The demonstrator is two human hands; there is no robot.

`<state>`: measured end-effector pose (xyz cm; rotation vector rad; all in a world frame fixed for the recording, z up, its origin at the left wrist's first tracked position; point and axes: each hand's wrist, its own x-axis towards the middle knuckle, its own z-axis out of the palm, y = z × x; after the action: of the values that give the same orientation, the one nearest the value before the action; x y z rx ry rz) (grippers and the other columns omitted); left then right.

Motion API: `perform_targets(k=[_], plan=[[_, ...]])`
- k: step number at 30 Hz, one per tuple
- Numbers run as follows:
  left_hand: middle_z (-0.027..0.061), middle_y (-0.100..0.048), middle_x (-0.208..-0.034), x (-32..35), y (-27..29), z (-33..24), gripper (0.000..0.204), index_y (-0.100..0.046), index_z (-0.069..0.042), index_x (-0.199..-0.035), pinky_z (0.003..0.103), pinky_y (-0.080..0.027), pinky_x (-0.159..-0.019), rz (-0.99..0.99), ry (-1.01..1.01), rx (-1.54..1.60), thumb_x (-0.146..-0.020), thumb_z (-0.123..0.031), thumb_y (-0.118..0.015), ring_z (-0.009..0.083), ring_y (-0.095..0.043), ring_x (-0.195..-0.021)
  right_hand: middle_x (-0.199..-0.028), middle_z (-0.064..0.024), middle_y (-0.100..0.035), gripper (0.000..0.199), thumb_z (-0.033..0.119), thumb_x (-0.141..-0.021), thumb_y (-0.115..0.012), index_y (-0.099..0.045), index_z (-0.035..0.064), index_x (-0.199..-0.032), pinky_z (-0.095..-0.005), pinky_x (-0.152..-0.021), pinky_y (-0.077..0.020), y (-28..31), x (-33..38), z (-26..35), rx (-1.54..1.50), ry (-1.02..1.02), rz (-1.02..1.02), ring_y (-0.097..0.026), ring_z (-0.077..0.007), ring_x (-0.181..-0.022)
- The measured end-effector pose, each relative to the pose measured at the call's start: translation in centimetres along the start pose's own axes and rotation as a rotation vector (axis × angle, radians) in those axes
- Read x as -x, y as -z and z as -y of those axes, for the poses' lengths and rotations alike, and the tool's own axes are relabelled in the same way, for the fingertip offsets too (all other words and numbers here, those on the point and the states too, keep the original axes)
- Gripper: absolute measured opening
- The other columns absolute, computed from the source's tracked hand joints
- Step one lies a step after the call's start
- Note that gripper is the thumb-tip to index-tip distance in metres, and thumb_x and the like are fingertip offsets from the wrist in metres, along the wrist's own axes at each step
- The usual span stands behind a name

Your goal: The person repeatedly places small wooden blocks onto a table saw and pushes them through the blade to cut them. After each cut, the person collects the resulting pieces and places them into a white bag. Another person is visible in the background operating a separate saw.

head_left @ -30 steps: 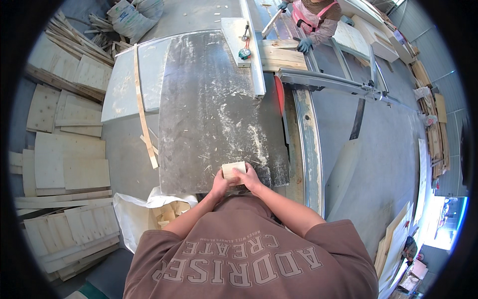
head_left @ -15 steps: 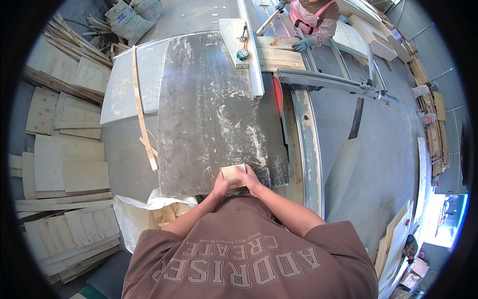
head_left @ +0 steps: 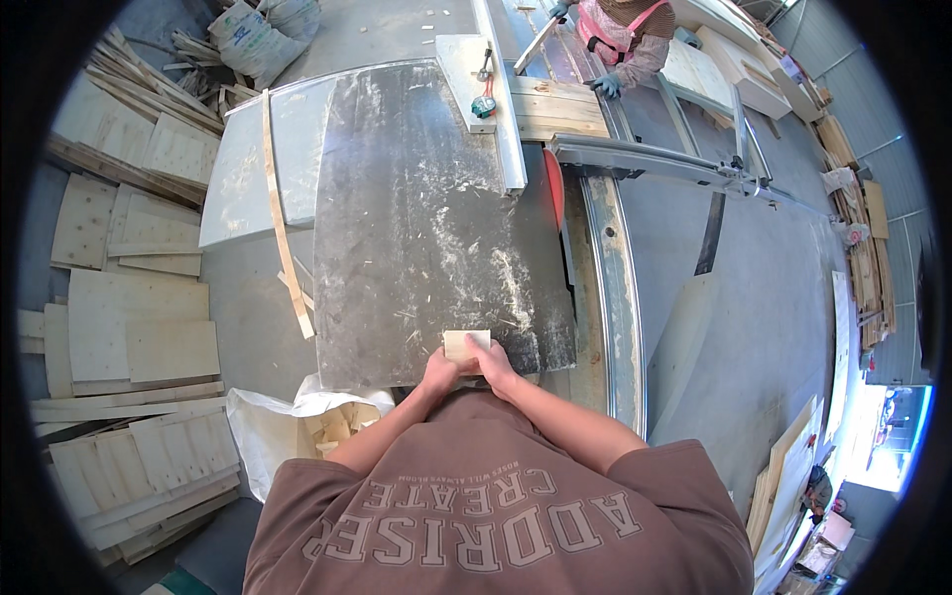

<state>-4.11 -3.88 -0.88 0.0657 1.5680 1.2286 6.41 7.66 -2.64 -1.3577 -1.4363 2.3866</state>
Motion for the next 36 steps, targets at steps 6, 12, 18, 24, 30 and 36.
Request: perform_targets(k=[6,12,18,24,30,36], plan=[[0.0165,-0.077,-0.118,0.9,-0.3,-1.0,0.049,-0.075,0.007,-0.122,0.039,-0.057,-0.09,-0.047,0.198,-0.039,-0.089,-0.027,-0.086,0.0233,-0.074,-0.102,-0.115,-0.0063,-0.074,0.05,0.048,-0.106,-0.068,-0.072,0.0019,-0.125,-0.0336,-0.09,-0.0543,0.5,-0.1,0.4,0.016,-0.01,0.05,-0.069,-0.0144,-0.103],[0.0164,-0.077,-0.118,0.8,-0.2,-0.5,0.05,-0.075,0.009,-0.121,0.04,-0.057,-0.089,-0.01,0.188,0.034,-0.091,-0.03,-0.087,0.0238,-0.074,-0.101,-0.117,-0.0071,-0.075,0.05,0.047,-0.106,-0.068,-0.072,0.0014,-0.126,-0.0346,-0.092,-0.0545,0.0,0.7,1.5,-0.008,-0.058,0.028,-0.069,-0.0154,-0.105],[0.0174,-0.077,-0.119,0.2,0.1,0.7,0.056,-0.075,0.009,-0.123,0.042,-0.057,-0.091,0.008,0.145,0.009,-0.09,-0.034,-0.088,0.0254,-0.074,-0.102,-0.106,-0.0083,-0.078,0.055,0.051,-0.105,-0.068,-0.077,-0.0016,-0.116,-0.0354,-0.084,-0.0554,0.1,0.3,0.9,0.073,0.04,-0.004,-0.07,-0.015,-0.094],[0.0269,-0.077,-0.12,-0.6,0.7,1.7,0.071,-0.075,0.012,-0.121,0.043,-0.056,-0.097,-0.072,0.119,-0.315,-0.086,-0.049,-0.086,0.0326,-0.076,-0.111,-0.096,-0.0116,-0.079,0.066,0.06,-0.101,-0.067,-0.078,-0.0045,-0.107,-0.0378,-0.081,-0.0561,1.1,-0.6,0.0,0.266,0.126,0.001,-0.071,-0.0169,-0.089],[0.0313,-0.076,-0.12,-0.3,0.6,0.8,0.076,-0.075,0.013,-0.12,0.046,-0.056,-0.098,-0.096,0.128,-0.469,-0.087,-0.056,-0.081,0.0387,-0.075,-0.114,-0.095,-0.012,-0.079,0.069,0.063,-0.101,-0.066,-0.079,-0.0037,-0.106,-0.0385,-0.08,-0.0556,1.1,-0.9,-0.3,0.284,0.14,0.0,-0.071,-0.0175,-0.088],[0.0322,-0.075,-0.119,0.4,0.5,-0.1,0.08,-0.074,0.014,-0.119,0.046,-0.057,-0.098,-0.089,0.132,-0.515,-0.087,-0.059,-0.08,0.0399,-0.075,-0.115,-0.094,-0.0121,-0.078,0.069,0.064,-0.101,-0.066,-0.079,-0.0038,-0.106,-0.0381,-0.081,-0.0552,1.0,-0.3,0.4,0.303,0.127,0.006,-0.07,-0.0174,-0.089]])
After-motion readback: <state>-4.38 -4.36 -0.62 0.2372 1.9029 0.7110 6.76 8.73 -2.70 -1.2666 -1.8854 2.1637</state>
